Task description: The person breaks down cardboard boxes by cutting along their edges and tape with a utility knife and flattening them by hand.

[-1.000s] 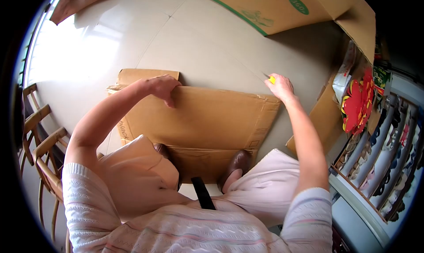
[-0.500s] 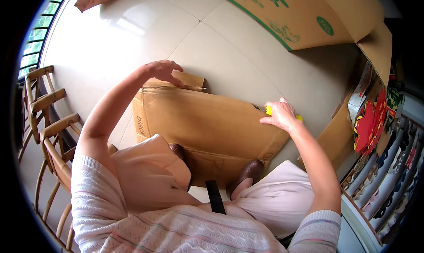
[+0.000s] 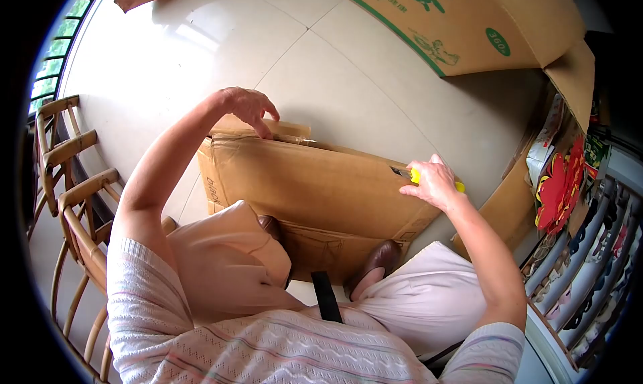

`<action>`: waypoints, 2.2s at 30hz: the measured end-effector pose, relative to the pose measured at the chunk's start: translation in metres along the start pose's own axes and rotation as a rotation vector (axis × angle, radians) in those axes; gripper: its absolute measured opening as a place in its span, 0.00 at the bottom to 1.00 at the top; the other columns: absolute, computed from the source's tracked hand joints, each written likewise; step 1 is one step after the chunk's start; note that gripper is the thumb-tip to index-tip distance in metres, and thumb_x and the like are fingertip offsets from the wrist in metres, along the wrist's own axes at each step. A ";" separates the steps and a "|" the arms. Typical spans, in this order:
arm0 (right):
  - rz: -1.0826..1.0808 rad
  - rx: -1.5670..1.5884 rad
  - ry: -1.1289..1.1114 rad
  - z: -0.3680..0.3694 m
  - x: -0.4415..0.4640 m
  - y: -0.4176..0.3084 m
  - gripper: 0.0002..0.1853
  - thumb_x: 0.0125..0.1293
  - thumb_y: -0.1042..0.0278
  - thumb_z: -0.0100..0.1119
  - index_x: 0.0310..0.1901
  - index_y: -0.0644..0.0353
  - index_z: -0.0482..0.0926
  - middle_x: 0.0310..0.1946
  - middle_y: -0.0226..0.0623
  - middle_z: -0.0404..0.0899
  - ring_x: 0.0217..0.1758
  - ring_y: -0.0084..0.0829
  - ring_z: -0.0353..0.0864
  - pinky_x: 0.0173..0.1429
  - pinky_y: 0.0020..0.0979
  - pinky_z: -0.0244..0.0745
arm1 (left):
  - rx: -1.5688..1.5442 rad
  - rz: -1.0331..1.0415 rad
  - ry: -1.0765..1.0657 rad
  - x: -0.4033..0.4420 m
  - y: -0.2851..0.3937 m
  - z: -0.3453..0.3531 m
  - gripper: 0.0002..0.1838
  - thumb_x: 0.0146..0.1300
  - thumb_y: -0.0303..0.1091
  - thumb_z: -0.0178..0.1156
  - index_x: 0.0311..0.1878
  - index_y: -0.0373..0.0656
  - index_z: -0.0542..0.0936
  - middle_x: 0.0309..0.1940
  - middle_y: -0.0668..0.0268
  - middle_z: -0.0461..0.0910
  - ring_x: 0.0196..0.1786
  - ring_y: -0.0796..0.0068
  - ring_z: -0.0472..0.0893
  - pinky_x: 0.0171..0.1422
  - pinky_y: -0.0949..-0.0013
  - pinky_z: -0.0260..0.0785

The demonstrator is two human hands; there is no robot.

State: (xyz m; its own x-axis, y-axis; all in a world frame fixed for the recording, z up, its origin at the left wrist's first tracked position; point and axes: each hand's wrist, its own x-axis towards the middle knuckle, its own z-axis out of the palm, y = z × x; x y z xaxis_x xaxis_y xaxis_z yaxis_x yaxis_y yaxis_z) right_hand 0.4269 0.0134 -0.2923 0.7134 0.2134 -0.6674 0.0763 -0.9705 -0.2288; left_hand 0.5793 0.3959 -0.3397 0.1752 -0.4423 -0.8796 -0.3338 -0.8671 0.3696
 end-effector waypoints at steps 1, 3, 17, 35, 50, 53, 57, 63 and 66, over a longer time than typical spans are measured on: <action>0.002 -0.001 0.007 -0.001 -0.002 -0.002 0.28 0.42 0.49 0.72 0.45 0.52 0.78 0.32 0.40 0.75 0.46 0.38 0.69 0.49 0.38 0.69 | -0.067 -0.001 -0.070 0.001 -0.001 0.001 0.40 0.43 0.62 0.65 0.58 0.49 0.74 0.51 0.57 0.76 0.55 0.61 0.73 0.61 0.62 0.63; 0.004 -0.007 0.010 -0.002 -0.003 -0.003 0.28 0.41 0.49 0.72 0.45 0.51 0.78 0.32 0.40 0.75 0.46 0.38 0.69 0.49 0.38 0.69 | -0.206 0.040 -0.173 0.006 -0.005 0.005 0.37 0.46 0.61 0.65 0.56 0.47 0.75 0.50 0.57 0.78 0.54 0.62 0.74 0.60 0.63 0.63; 0.000 -0.012 -0.023 0.001 0.011 0.002 0.29 0.42 0.48 0.71 0.46 0.52 0.78 0.35 0.42 0.76 0.46 0.39 0.69 0.48 0.38 0.70 | 0.002 0.022 -0.053 0.003 0.006 0.006 0.26 0.59 0.56 0.52 0.54 0.49 0.77 0.51 0.61 0.77 0.53 0.60 0.75 0.57 0.61 0.66; -0.053 -0.077 0.078 0.001 -0.017 -0.006 0.26 0.43 0.50 0.70 0.44 0.54 0.78 0.32 0.39 0.76 0.45 0.38 0.70 0.46 0.39 0.71 | 0.165 0.046 -0.021 0.021 0.006 0.025 0.27 0.48 0.31 0.56 0.57 0.47 0.74 0.55 0.59 0.73 0.59 0.60 0.71 0.61 0.62 0.65; -0.106 -0.094 0.133 0.001 -0.037 -0.012 0.23 0.45 0.51 0.70 0.41 0.54 0.78 0.35 0.31 0.80 0.46 0.37 0.69 0.46 0.39 0.71 | 0.105 0.027 -0.215 0.014 0.025 0.031 0.33 0.50 0.34 0.59 0.63 0.50 0.67 0.60 0.59 0.68 0.62 0.60 0.67 0.65 0.62 0.61; -0.112 -0.074 0.127 0.004 -0.035 -0.007 0.24 0.44 0.51 0.70 0.41 0.53 0.78 0.34 0.32 0.80 0.46 0.38 0.69 0.47 0.40 0.71 | 0.180 0.124 -0.147 0.030 0.007 0.041 0.26 0.49 0.32 0.57 0.57 0.46 0.74 0.55 0.59 0.74 0.54 0.60 0.74 0.59 0.63 0.66; -0.013 -0.085 0.032 0.003 -0.005 -0.003 0.25 0.43 0.50 0.71 0.43 0.53 0.78 0.36 0.33 0.80 0.47 0.39 0.70 0.48 0.39 0.71 | -0.088 0.057 -0.086 0.039 -0.005 0.030 0.19 0.47 0.31 0.53 0.44 0.38 0.80 0.41 0.57 0.81 0.43 0.59 0.78 0.45 0.59 0.71; 0.023 -0.005 -0.121 0.017 0.065 0.021 0.29 0.42 0.48 0.71 0.46 0.52 0.77 0.39 0.35 0.79 0.49 0.39 0.70 0.52 0.38 0.70 | -0.117 -0.105 0.151 0.071 -0.031 0.038 0.19 0.47 0.41 0.58 0.38 0.37 0.82 0.40 0.55 0.81 0.44 0.57 0.79 0.48 0.58 0.70; 0.049 0.016 -0.185 0.017 0.070 0.021 0.32 0.42 0.49 0.72 0.50 0.53 0.76 0.41 0.36 0.78 0.50 0.40 0.70 0.54 0.38 0.69 | -0.158 -0.127 0.240 0.074 -0.037 0.040 0.27 0.48 0.55 0.61 0.37 0.36 0.82 0.39 0.53 0.81 0.45 0.56 0.79 0.51 0.59 0.70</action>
State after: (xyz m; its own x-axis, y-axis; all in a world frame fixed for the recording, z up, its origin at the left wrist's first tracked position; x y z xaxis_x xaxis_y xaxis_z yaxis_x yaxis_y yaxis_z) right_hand 0.4668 0.0103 -0.3556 0.5759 0.1847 -0.7964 0.0329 -0.9786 -0.2032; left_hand 0.5681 0.4042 -0.4304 0.4261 -0.3536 -0.8327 -0.1507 -0.9353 0.3201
